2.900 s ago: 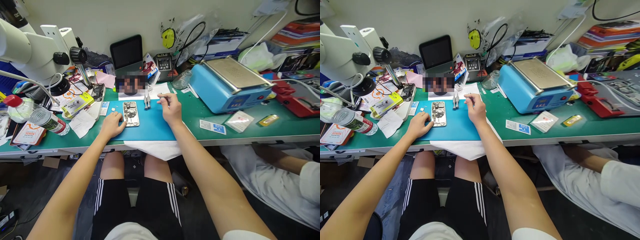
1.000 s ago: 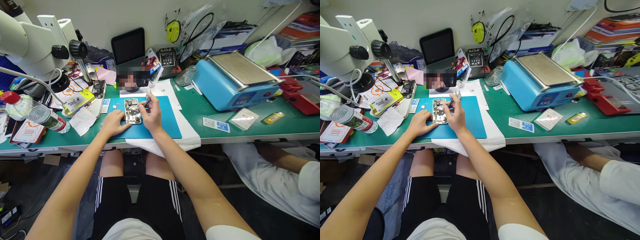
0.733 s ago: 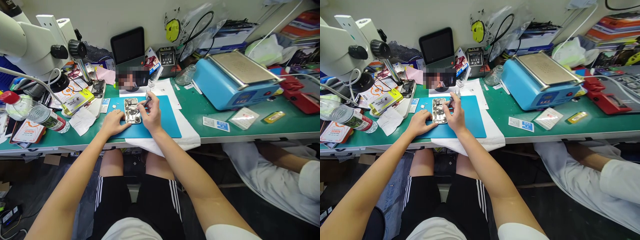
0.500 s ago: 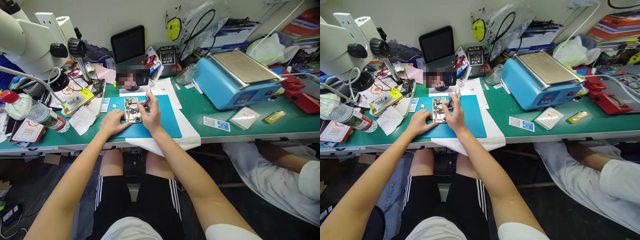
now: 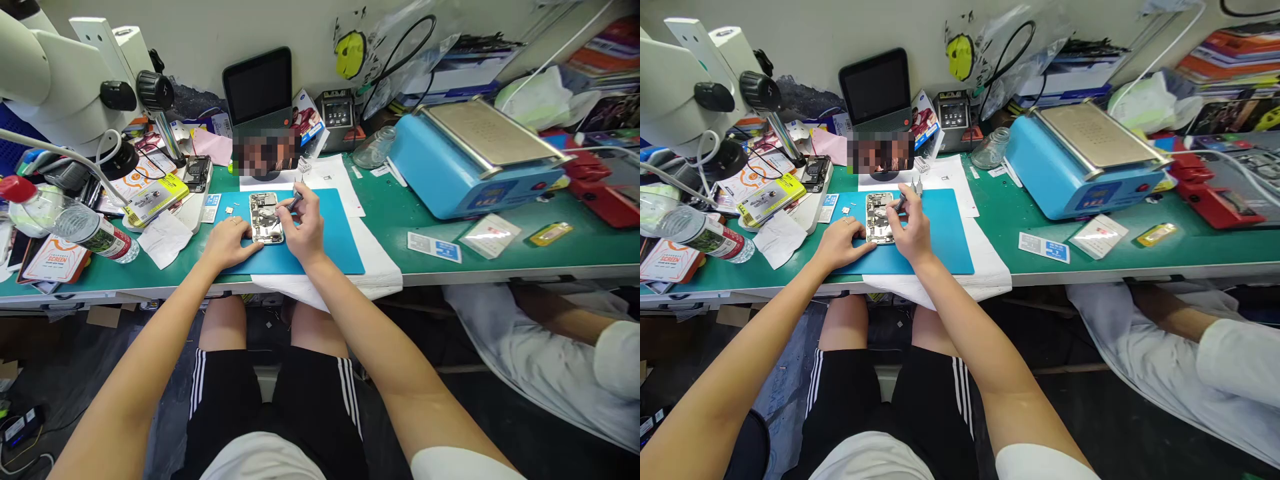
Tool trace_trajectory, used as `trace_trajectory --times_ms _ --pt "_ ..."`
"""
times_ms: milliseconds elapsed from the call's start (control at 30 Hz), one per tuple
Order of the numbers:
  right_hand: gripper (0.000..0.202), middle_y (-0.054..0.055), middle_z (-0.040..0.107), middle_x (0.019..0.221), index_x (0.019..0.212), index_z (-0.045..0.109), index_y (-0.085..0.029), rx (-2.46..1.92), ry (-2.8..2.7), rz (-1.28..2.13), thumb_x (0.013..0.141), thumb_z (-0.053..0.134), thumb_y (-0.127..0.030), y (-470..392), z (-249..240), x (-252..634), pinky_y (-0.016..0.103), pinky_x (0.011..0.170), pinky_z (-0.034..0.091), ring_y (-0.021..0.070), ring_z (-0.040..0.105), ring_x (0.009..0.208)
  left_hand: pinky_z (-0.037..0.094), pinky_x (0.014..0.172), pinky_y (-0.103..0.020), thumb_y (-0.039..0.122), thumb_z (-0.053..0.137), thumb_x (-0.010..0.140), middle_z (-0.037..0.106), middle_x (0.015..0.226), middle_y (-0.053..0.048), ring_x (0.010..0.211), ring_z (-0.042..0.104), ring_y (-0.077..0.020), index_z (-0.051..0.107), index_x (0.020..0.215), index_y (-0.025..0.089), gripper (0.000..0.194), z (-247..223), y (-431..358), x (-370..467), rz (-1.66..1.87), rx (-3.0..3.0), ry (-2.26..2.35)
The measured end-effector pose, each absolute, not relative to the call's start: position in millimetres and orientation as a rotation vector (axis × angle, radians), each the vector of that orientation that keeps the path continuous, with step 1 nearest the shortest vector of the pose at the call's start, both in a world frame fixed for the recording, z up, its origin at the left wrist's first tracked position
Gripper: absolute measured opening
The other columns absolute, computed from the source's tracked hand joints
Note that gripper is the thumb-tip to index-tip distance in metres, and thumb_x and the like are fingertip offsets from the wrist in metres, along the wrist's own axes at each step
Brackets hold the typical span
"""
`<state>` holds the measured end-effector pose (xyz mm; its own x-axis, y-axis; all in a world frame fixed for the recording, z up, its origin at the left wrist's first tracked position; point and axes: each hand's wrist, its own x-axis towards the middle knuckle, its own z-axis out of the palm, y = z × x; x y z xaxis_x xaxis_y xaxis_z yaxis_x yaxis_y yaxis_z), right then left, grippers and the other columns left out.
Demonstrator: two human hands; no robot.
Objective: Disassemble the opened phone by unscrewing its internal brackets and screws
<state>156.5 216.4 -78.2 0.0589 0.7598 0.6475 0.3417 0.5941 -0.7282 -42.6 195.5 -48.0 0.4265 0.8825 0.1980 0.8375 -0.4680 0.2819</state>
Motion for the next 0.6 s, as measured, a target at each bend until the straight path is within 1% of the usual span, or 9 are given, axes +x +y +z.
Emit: trace_trajectory --times_ms 133,233,367,500,600 --pt "0.046 0.005 0.073 0.101 0.144 0.041 -0.028 -0.928 -1.527 0.385 0.103 0.053 -0.044 218.9 -81.1 156.7 0.037 0.075 0.066 0.0192 0.073 0.084 0.046 0.081 -0.038 0.048 0.065 0.094 0.066 0.091 -0.006 0.092 0.061 -0.0254 0.062 0.086 0.021 0.028 -48.1 195.0 -42.0 0.501 2.531 1.541" --pt "0.046 0.006 0.073 0.103 0.145 0.041 -0.028 -0.929 -1.536 0.381 0.103 0.052 -0.043 218.7 -81.3 156.9 0.035 0.076 0.066 0.0187 0.073 0.085 0.045 0.08 -0.038 0.04 0.059 0.097 0.066 0.091 -0.006 0.091 0.061 -0.0247 0.062 0.086 0.022 0.022 -48.4 195.3 -41.4 0.509 2.525 1.552" --pt "0.046 0.006 0.073 0.104 0.146 0.041 -0.027 -0.929 -1.542 0.381 0.104 0.051 -0.041 218.3 -81.1 157.3 0.034 0.076 0.066 0.0186 0.073 0.086 0.045 0.079 -0.038 0.031 0.057 0.095 0.066 0.09 -0.006 0.091 0.061 -0.0249 0.062 0.086 0.022 0.014 -48.9 196.2 -40.9 0.501 2.518 1.572" --pt "0.046 0.006 0.074 0.104 0.145 0.041 -0.026 -0.918 -1.527 0.418 0.104 0.053 -0.043 217.5 -81.1 157.3 0.034 0.078 0.066 0.0189 0.074 0.088 0.045 0.079 -0.038 0.029 0.057 0.093 0.066 0.09 -0.006 0.092 0.061 -0.0254 0.063 0.086 0.021 0.012 -48.8 196.5 -40.7 0.488 2.516 1.586" --pt "0.045 0.006 0.075 0.106 0.144 0.043 -0.027 -0.88 -1.554 0.413 0.103 0.054 -0.041 216.4 -80.8 156.2 0.033 0.078 0.067 0.0182 0.075 0.088 0.045 0.079 -0.038 0.029 0.057 0.093 0.066 0.09 -0.007 0.092 0.061 -0.0256 0.063 0.086 0.021 0.012 -48.5 196.5 -40.6 0.479 2.52 1.583"
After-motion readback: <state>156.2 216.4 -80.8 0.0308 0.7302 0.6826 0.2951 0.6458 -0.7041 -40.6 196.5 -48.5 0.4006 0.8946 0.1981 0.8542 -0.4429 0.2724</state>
